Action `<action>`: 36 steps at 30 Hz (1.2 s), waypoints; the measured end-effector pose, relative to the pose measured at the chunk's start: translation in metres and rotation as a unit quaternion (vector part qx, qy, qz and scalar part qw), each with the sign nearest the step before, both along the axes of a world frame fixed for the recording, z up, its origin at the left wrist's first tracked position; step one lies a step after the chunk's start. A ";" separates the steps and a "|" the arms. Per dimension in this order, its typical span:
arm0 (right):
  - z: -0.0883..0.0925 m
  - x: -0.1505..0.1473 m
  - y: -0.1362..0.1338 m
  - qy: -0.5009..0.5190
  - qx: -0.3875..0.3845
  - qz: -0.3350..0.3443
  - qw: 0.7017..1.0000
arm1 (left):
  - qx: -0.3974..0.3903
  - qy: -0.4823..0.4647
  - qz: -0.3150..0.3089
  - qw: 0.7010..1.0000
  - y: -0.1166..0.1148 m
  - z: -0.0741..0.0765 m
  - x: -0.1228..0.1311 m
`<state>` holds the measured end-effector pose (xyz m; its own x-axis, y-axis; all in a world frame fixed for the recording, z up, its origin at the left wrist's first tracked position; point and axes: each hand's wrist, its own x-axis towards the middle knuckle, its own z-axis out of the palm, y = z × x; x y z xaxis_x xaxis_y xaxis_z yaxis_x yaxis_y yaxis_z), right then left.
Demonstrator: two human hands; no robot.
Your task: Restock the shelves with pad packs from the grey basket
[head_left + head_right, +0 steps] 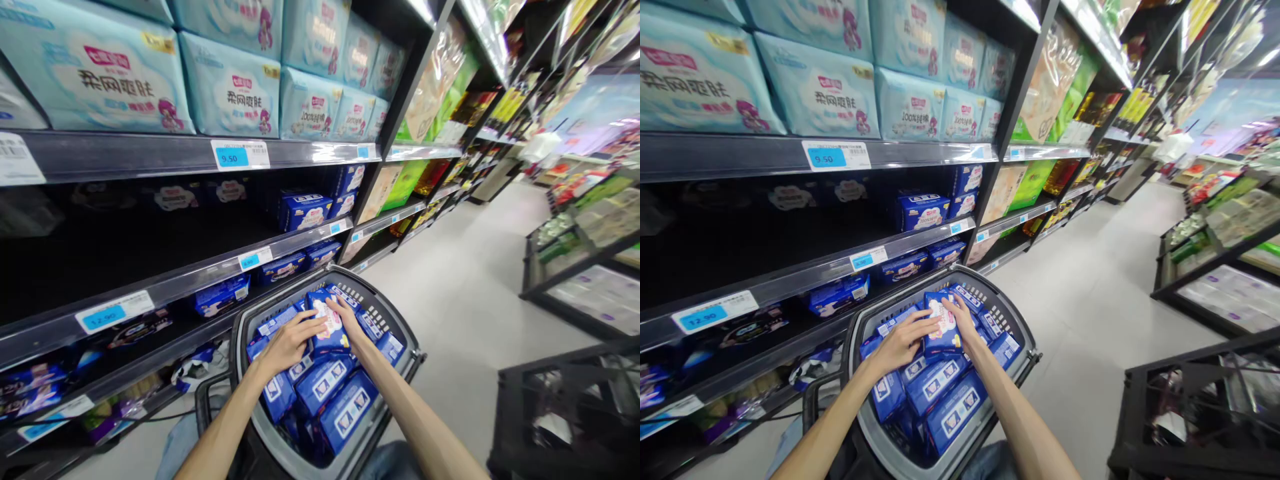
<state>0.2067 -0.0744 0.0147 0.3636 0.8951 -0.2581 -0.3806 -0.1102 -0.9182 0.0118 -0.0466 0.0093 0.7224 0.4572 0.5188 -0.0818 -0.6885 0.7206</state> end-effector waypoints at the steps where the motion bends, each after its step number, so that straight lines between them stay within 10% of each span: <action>1: 0.000 0.000 0.000 0.014 -0.007 -0.014 1.000 | 0.015 -0.001 0.014 1.000 0.000 -0.001 0.000; 6: 0.003 -0.005 -0.001 0.040 0.052 0.009 0.998 | -0.144 -0.051 0.113 0.982 0.004 0.002 -0.001; 13: 0.008 -0.013 -0.005 0.006 0.096 0.084 0.992 | -0.497 -0.094 0.126 0.854 0.010 -0.001 0.002; 24: -0.001 -0.005 0.002 -0.175 0.030 0.154 0.972 | -0.523 -0.231 0.190 0.798 0.010 0.008 -0.002; 36: 0.001 -0.014 0.008 -0.166 0.103 0.037 0.980 | -0.511 -0.271 0.204 0.790 0.015 0.019 -0.008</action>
<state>0.1927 -0.0664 0.0156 0.3289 0.9429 0.0528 -0.0556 0.0751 -0.9956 0.0040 -0.0321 0.0284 0.2049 0.9746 -0.0902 -0.4905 0.1820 0.8522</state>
